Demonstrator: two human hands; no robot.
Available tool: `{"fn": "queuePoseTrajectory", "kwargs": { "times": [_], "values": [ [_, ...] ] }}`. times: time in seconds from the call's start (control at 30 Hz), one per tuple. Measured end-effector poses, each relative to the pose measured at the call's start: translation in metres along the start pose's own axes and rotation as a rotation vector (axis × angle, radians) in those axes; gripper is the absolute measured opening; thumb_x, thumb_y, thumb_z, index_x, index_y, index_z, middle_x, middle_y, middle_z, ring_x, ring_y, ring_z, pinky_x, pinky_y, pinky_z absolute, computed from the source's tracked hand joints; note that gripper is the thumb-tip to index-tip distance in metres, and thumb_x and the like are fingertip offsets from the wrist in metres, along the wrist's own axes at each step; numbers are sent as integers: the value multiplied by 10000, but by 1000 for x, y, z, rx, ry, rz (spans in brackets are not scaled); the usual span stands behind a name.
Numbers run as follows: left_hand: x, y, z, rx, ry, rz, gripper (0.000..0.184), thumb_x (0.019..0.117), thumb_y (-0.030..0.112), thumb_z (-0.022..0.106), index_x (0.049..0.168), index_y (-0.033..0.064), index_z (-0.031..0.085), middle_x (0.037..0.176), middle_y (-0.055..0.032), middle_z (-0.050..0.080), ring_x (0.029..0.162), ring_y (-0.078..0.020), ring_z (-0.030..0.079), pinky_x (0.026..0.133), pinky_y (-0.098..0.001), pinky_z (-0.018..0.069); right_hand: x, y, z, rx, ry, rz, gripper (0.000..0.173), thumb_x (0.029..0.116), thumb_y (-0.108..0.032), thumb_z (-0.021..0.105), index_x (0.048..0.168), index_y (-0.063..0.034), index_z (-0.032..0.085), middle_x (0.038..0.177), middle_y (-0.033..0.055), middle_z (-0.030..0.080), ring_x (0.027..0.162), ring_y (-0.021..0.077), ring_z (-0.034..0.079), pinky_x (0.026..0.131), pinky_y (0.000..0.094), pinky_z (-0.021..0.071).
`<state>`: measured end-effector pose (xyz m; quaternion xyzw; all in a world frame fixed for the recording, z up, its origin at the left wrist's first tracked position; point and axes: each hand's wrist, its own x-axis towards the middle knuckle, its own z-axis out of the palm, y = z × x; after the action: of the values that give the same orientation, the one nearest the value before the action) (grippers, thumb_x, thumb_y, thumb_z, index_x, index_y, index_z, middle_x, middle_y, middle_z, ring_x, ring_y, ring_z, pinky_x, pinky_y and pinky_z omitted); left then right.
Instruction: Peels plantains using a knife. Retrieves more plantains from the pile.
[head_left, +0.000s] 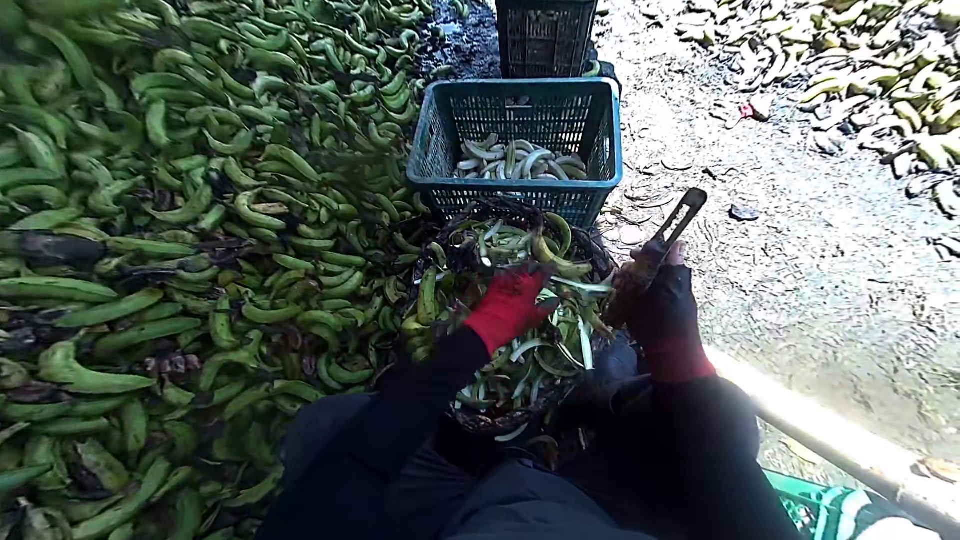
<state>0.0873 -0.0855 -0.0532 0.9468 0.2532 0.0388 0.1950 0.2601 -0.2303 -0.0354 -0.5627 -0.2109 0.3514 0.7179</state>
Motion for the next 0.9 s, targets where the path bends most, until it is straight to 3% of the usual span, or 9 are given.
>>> {"fn": "queuePoseTrajectory", "kwargs": {
  "times": [0.17, 0.23, 0.37, 0.43, 0.53, 0.63, 0.73, 0.8, 0.9],
  "values": [
    [-11, 14, 103, 145, -482, 176, 779, 913, 207, 706, 1598, 247, 338, 1667, -128, 277, 1535, -436, 192, 1115, -717, 299, 3, 0, 2, 76, 5, 5, 670, 1089, -562, 93, 1255, -131, 579, 878, 1, 653, 730, 116, 647, 646, 312, 574],
    [0, 12, 117, 198, -476, 166, 594, 953, 27, 590, 1512, 188, 474, 1577, -130, 438, 1498, -427, 298, 1098, -682, 356, 5, 1, 1, 100, -3, -8, 675, 1086, -570, 94, 1233, -136, 590, 852, 2, 657, 712, 119, 649, 632, 313, 577],
    [38, 17, 88, 100, -296, 149, 388, 1028, 47, 472, 1366, 159, 625, 1375, -143, 612, 1319, -359, 539, 1054, -572, 450, 8, 0, -7, 123, 21, -3, 644, 1095, -552, 118, 1228, -141, 597, 862, 4, 671, 725, 122, 661, 655, 316, 583],
    [53, 23, 71, 68, -83, 126, 404, 1004, 143, 582, 1401, 208, 619, 1429, -112, 584, 1352, -318, 518, 1095, -522, 440, 8, -2, -6, 109, 17, 14, 632, 1094, -550, 113, 1207, -156, 594, 851, -8, 667, 712, 117, 661, 636, 308, 585],
    [52, 29, 29, 77, 18, 22, 737, 912, 411, 731, 1564, 270, 418, 1619, -140, 359, 1481, -379, 336, 1097, -608, 403, 7, -1, 0, 88, -1, 4, 647, 1089, -551, 84, 1229, -149, 570, 869, -11, 666, 721, 113, 662, 640, 310, 586],
    [16, 3, -9, 155, -102, 98, 666, 948, 466, 677, 1522, 187, 488, 1492, -171, 515, 1383, -382, 469, 1071, -606, 414, 7, -1, 1, 86, 1, 7, 651, 1084, -570, 86, 1225, -153, 566, 877, -18, 667, 731, 108, 667, 651, 304, 590],
    [-36, -53, -26, 384, -478, 109, 587, 825, 461, 802, 1317, 165, 678, 1337, -188, 620, 1300, -424, 519, 1075, -679, 373, 7, 0, 2, 69, 12, 9, 664, 1071, -610, 115, 1240, -168, 581, 873, -24, 664, 728, 113, 665, 641, 325, 589],
    [-70, -75, -31, 539, -739, -36, 495, 826, 321, 807, 1276, 150, 694, 1406, -179, 576, 1390, -456, 415, 1108, -712, 304, 9, 2, 2, 69, -9, 9, 670, 1072, -607, 110, 1266, -166, 576, 878, -19, 662, 727, 116, 662, 642, 319, 585],
    [-98, -79, -42, 548, -793, -198, 282, 943, 97, 637, 1219, 115, 694, 1403, -162, 566, 1364, -465, 428, 1107, -690, 342, 9, 3, 8, 71, -21, 7, 660, 1086, -567, 92, 1256, -157, 580, 878, -8, 672, 737, 126, 669, 662, 326, 586]
  ]
}}
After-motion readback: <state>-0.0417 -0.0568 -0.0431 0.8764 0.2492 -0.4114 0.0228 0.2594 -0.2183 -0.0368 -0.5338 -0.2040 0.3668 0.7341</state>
